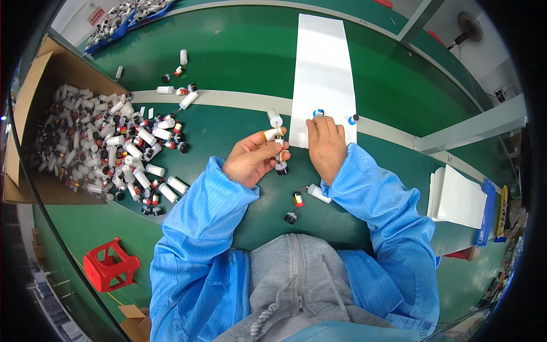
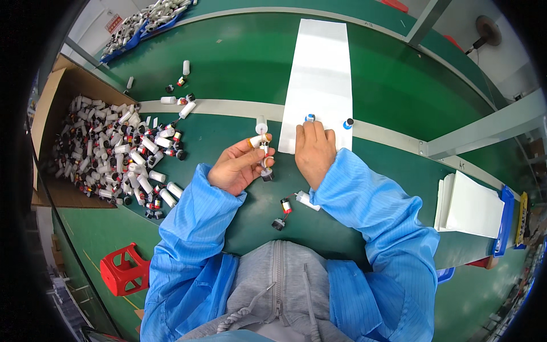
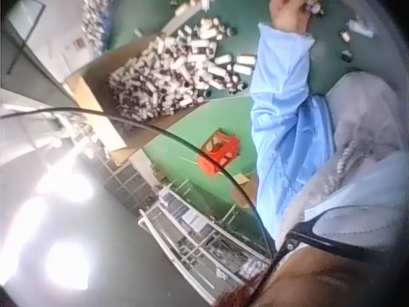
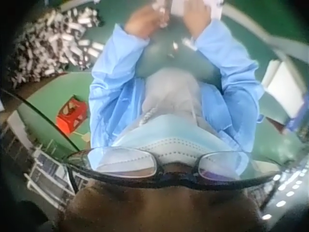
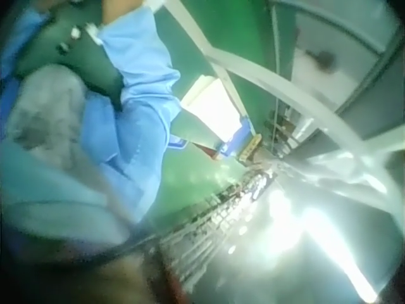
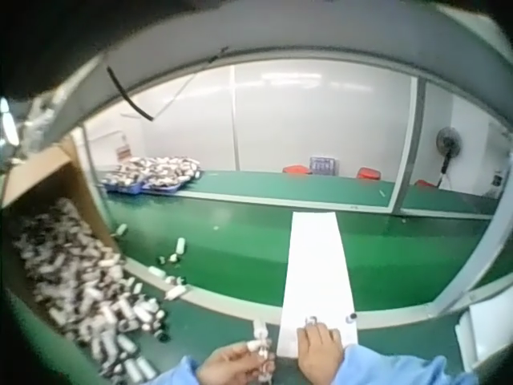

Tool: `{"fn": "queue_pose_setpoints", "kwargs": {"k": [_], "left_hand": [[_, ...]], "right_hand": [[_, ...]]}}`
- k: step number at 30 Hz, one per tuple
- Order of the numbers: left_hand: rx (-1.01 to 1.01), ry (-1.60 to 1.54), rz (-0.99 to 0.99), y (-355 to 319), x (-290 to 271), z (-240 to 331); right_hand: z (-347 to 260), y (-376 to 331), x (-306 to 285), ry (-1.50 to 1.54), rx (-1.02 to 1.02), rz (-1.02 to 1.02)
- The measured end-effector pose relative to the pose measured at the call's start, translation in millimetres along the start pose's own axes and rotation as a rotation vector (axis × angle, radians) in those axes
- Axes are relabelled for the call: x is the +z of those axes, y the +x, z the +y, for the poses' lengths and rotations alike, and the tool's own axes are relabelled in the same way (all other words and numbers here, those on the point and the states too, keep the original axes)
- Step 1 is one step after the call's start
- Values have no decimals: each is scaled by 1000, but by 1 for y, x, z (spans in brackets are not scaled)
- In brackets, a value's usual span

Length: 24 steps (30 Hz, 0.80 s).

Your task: The person assembles small plastic components and circuit boards by hand at a workbench, using adhesive tape to join them.

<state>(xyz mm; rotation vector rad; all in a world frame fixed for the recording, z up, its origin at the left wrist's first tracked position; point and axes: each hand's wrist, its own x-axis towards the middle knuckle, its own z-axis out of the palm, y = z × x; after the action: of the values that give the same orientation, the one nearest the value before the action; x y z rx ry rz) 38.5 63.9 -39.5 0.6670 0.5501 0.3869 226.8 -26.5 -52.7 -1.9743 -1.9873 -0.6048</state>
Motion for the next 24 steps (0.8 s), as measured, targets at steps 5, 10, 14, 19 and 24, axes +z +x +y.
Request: {"fn": "queue_pose_setpoints", "kwargs": {"k": [5,10,14,19,24], "left_hand": [[15,-13,-4,1,-1,0],[41,-33,-13,2,-3,-1],[161,-25,-27,-2,1,-1],[296,34,-2,-4,10,-1],[336,71,2,-6,9,1]], "right_hand": [[1,0,-1,69,62,22],[4,12,-37,670,-2,-4],[-8,28,-57,1749,432,-234],[-2,34,-28,2152,671,-437],[-6,33,-23,2197,742,-471]]}}
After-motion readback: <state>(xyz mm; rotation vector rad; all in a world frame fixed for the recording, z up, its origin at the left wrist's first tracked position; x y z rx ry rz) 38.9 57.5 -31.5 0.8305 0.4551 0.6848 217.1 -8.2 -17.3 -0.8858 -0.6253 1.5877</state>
